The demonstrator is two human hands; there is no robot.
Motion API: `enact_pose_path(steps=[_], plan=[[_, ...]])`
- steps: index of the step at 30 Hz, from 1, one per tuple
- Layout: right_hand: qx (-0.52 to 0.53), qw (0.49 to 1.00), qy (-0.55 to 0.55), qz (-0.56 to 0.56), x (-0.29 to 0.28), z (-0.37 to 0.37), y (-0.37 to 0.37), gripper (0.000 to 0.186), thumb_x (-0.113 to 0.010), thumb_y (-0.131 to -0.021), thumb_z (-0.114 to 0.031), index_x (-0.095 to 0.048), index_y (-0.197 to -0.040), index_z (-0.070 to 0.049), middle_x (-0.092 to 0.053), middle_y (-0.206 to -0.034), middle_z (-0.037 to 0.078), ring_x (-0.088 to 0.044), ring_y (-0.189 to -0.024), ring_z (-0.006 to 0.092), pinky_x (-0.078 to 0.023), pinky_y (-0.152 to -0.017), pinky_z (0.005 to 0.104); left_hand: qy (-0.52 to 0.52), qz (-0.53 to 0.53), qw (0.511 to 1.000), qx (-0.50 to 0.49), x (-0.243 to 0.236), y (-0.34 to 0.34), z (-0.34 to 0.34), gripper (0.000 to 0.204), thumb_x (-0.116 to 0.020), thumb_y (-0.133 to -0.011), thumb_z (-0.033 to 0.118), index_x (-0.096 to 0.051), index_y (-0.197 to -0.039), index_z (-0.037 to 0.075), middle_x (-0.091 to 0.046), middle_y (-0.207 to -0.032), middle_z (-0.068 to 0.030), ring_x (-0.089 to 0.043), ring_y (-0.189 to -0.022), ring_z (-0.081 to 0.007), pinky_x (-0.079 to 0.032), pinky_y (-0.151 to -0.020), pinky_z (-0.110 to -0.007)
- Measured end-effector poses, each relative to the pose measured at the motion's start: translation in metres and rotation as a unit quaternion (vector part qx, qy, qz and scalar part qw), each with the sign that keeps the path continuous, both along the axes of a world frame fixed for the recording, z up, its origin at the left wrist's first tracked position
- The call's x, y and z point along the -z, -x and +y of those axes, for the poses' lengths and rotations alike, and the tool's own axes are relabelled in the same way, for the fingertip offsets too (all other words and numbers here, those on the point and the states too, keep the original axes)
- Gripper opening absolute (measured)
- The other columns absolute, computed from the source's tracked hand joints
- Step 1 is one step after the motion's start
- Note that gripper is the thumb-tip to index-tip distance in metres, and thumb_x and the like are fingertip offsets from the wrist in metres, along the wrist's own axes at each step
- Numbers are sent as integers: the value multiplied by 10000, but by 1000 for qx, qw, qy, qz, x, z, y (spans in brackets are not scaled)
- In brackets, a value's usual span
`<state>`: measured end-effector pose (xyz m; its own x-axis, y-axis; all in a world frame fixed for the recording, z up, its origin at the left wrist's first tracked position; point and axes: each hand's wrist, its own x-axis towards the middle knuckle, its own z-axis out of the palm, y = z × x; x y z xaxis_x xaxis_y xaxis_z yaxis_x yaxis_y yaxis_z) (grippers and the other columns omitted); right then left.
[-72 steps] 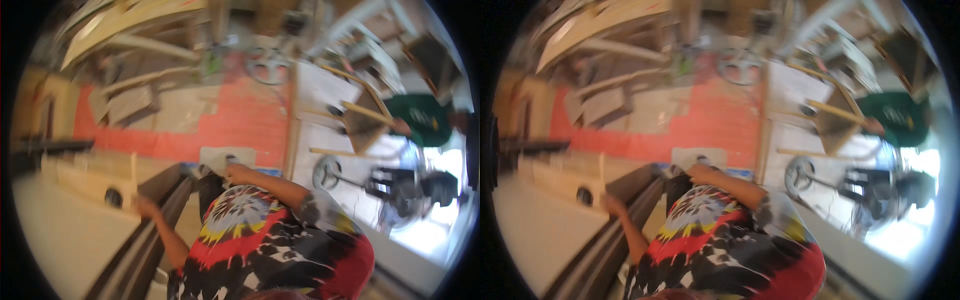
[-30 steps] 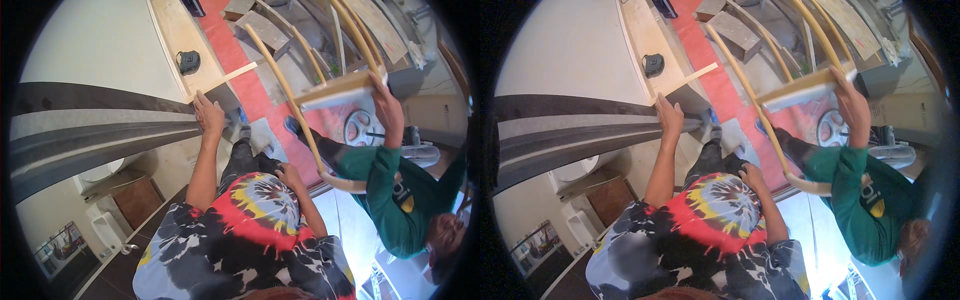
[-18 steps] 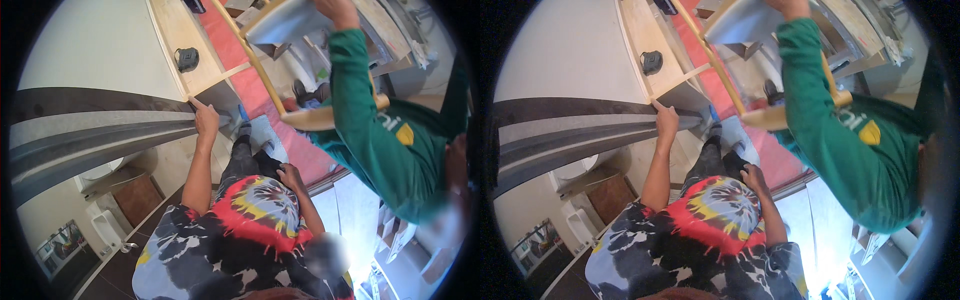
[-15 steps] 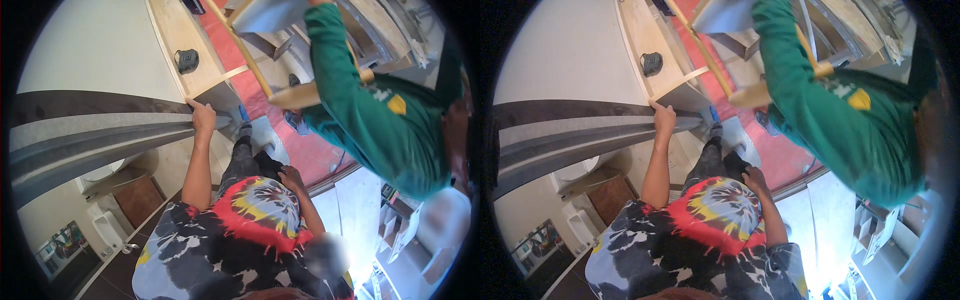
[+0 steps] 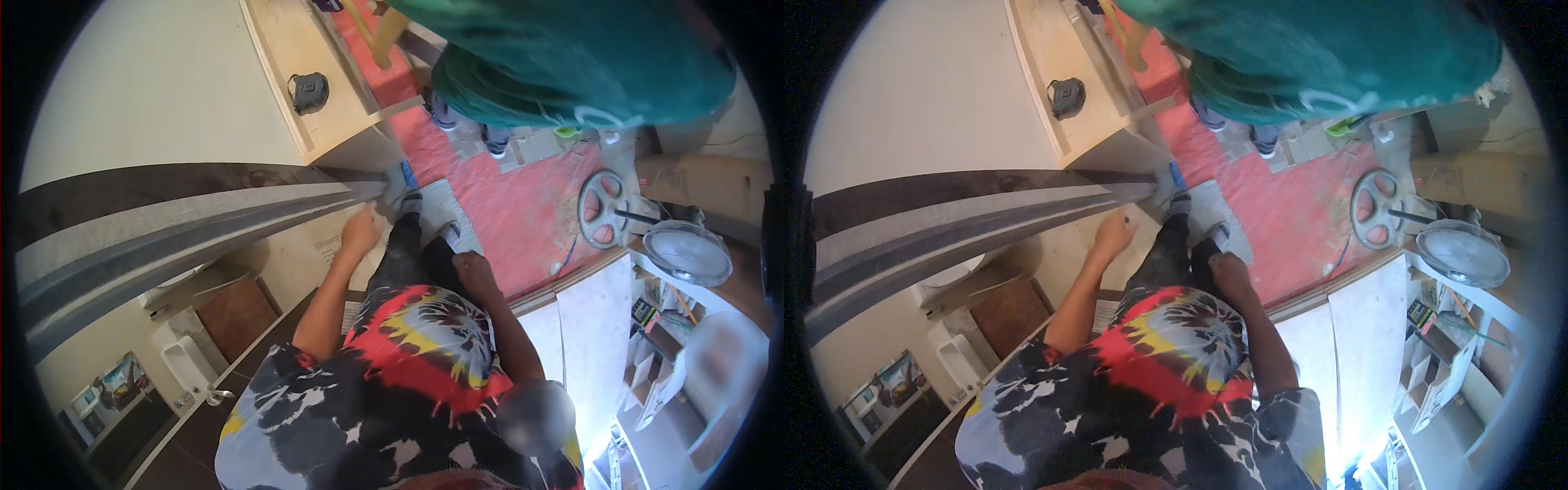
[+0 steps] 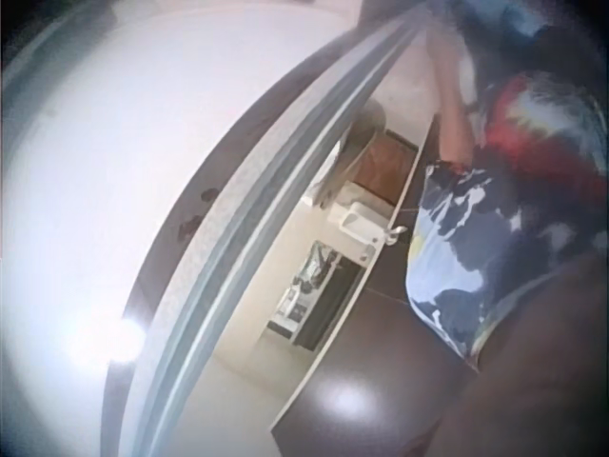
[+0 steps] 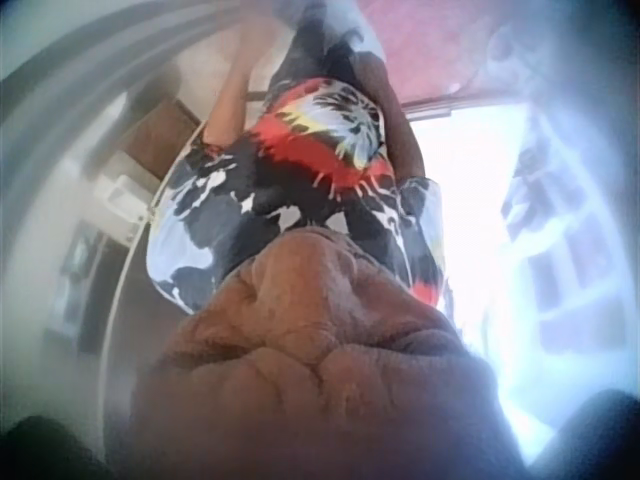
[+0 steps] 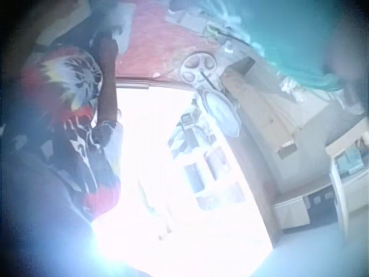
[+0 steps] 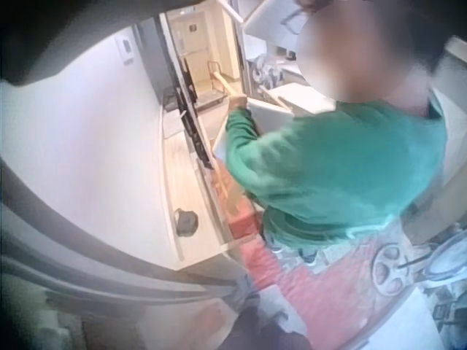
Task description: The person installs a wooden trim piece along the top edge of a wall-mounted cabinet. They use a utility knife to trim the wood, a hammer to secure it, and a screwdriver to fasten it. The person also applies glue to a separate wooden strip and places it on a workbench.
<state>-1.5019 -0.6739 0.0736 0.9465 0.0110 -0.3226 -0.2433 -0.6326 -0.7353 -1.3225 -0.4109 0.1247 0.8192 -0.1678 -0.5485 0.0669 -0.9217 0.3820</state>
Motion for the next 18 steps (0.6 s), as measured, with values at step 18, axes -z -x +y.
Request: enact_pose_path(steps=[18], plan=[[-216, 872, 45, -437, -78, 172, -311, 68, -591, -781, -139, -629, -832, -113, -589, -876, 70, -596, -895, 260, -449, -823, 417, -41, 113, 982, -145, 67, 136, 158, 522, -696, -825, 307, -621, -1243, 4, -661, -1107, -284, -636, -1068, -426, -500, -938, -453]])
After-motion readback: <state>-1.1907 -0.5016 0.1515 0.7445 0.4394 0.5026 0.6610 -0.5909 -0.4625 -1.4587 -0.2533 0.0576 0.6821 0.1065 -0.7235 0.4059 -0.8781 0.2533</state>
